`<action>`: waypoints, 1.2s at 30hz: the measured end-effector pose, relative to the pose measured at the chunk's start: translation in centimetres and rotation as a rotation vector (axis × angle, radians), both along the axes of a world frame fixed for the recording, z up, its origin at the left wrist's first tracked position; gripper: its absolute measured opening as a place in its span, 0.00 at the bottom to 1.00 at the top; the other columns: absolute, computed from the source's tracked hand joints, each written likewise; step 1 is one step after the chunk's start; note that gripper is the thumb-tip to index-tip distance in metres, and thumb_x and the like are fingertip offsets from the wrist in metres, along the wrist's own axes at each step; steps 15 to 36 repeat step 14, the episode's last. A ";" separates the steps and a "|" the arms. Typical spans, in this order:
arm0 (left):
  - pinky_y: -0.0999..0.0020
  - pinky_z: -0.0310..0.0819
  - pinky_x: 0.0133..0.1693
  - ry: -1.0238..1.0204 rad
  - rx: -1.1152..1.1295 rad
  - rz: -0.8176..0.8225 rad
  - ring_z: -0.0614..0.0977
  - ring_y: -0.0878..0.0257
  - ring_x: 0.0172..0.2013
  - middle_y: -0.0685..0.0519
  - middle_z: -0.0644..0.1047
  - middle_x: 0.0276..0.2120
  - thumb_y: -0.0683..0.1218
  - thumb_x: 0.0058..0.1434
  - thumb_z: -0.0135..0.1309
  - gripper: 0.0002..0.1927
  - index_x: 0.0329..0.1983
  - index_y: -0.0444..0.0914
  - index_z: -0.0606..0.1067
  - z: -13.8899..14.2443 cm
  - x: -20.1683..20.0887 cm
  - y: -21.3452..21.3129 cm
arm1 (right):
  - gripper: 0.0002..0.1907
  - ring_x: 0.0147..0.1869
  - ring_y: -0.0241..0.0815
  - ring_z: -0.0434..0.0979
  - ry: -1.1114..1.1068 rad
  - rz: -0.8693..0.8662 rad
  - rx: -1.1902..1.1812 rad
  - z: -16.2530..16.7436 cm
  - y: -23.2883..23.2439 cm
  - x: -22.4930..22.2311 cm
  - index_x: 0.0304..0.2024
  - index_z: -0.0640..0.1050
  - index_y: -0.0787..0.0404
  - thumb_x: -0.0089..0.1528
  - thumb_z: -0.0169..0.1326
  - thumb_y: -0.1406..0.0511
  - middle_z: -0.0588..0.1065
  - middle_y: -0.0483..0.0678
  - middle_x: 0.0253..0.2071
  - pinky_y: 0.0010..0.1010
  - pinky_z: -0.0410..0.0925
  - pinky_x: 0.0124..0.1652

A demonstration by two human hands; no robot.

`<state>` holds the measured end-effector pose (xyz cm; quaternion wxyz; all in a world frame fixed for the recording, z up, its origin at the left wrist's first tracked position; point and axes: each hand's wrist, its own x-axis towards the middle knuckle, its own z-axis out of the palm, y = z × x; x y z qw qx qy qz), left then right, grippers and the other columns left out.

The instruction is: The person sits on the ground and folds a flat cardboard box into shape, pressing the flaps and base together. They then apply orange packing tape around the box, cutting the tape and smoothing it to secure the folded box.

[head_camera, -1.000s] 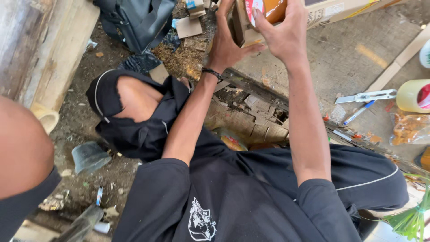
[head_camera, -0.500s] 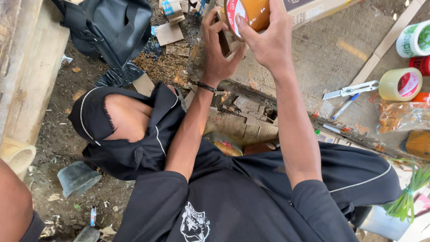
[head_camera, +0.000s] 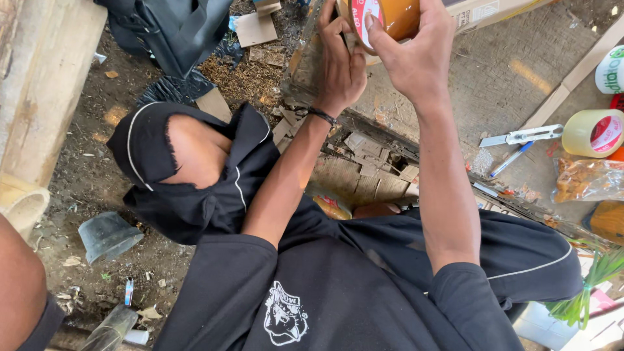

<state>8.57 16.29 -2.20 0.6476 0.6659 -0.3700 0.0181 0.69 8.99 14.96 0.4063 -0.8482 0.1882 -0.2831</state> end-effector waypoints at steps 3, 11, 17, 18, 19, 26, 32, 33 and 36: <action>0.47 0.61 0.68 0.010 -0.027 -0.003 0.63 0.44 0.71 0.39 0.55 0.71 0.57 0.77 0.34 0.16 0.56 0.41 0.59 0.8 0.1 0.2 | 0.19 0.52 0.40 0.83 -0.006 0.007 -0.071 0.3 0.4 -0.2 0.55 0.74 0.71 0.65 0.65 0.71 0.81 0.54 0.48 0.34 0.76 0.54; 0.48 0.64 0.62 -0.077 0.042 0.103 0.66 0.46 0.59 0.40 0.59 0.56 0.61 0.76 0.21 0.22 0.50 0.41 0.59 0.2 0.8 -1.3 | 0.14 0.49 0.37 0.81 0.090 -0.059 -0.018 1.9 1.5 -2.3 0.51 0.77 0.71 0.64 0.63 0.72 0.81 0.53 0.46 0.32 0.76 0.51; 0.52 0.66 0.51 0.034 0.141 0.095 0.68 0.55 0.43 0.47 0.60 0.42 0.55 0.72 0.28 0.13 0.43 0.43 0.58 -1.6 0.7 -1.5 | 0.16 0.49 0.37 0.83 0.145 -0.070 -0.002 2.2 3.1 -3.7 0.52 0.76 0.71 0.62 0.60 0.73 0.82 0.53 0.45 0.31 0.75 0.50; 0.52 0.66 0.51 0.034 0.141 0.095 0.68 0.55 0.43 0.47 0.60 0.42 0.55 0.72 0.28 0.13 0.43 0.43 0.58 -1.6 0.7 -1.5 | 0.16 0.49 0.37 0.83 0.145 -0.070 -0.002 2.2 3.1 -3.7 0.52 0.76 0.71 0.62 0.60 0.73 0.82 0.53 0.45 0.31 0.75 0.50; 0.52 0.66 0.51 0.034 0.141 0.095 0.68 0.55 0.43 0.47 0.60 0.42 0.55 0.72 0.28 0.13 0.43 0.43 0.58 -1.6 0.7 -1.5 | 0.16 0.49 0.37 0.83 0.145 -0.070 -0.002 2.2 3.1 -3.7 0.52 0.76 0.71 0.62 0.60 0.73 0.82 0.53 0.45 0.31 0.75 0.50; 0.52 0.66 0.51 0.034 0.141 0.095 0.68 0.55 0.43 0.47 0.60 0.42 0.55 0.72 0.28 0.13 0.43 0.43 0.58 -1.6 0.7 -1.5 | 0.16 0.49 0.37 0.83 0.145 -0.070 -0.002 2.2 3.1 -3.7 0.52 0.76 0.71 0.62 0.60 0.73 0.82 0.53 0.45 0.31 0.75 0.50; 0.52 0.66 0.51 0.034 0.141 0.095 0.68 0.55 0.43 0.47 0.60 0.42 0.55 0.72 0.28 0.13 0.43 0.43 0.58 -1.6 0.7 -1.5 | 0.16 0.49 0.37 0.83 0.145 -0.070 -0.002 2.2 3.1 -3.7 0.52 0.76 0.71 0.62 0.60 0.73 0.82 0.53 0.45 0.31 0.75 0.50; 0.52 0.66 0.51 0.034 0.141 0.095 0.68 0.55 0.43 0.47 0.60 0.42 0.55 0.72 0.28 0.13 0.43 0.43 0.58 -1.6 0.7 -1.5 | 0.16 0.49 0.37 0.83 0.145 -0.070 -0.002 2.2 3.1 -3.7 0.52 0.76 0.71 0.62 0.60 0.73 0.82 0.53 0.45 0.31 0.75 0.50; 0.52 0.66 0.51 0.034 0.141 0.095 0.68 0.55 0.43 0.47 0.60 0.42 0.55 0.72 0.28 0.13 0.43 0.43 0.58 -1.6 0.7 -1.5 | 0.16 0.49 0.37 0.83 0.145 -0.070 -0.002 2.2 3.1 -3.7 0.52 0.76 0.71 0.62 0.60 0.73 0.82 0.53 0.45 0.31 0.75 0.50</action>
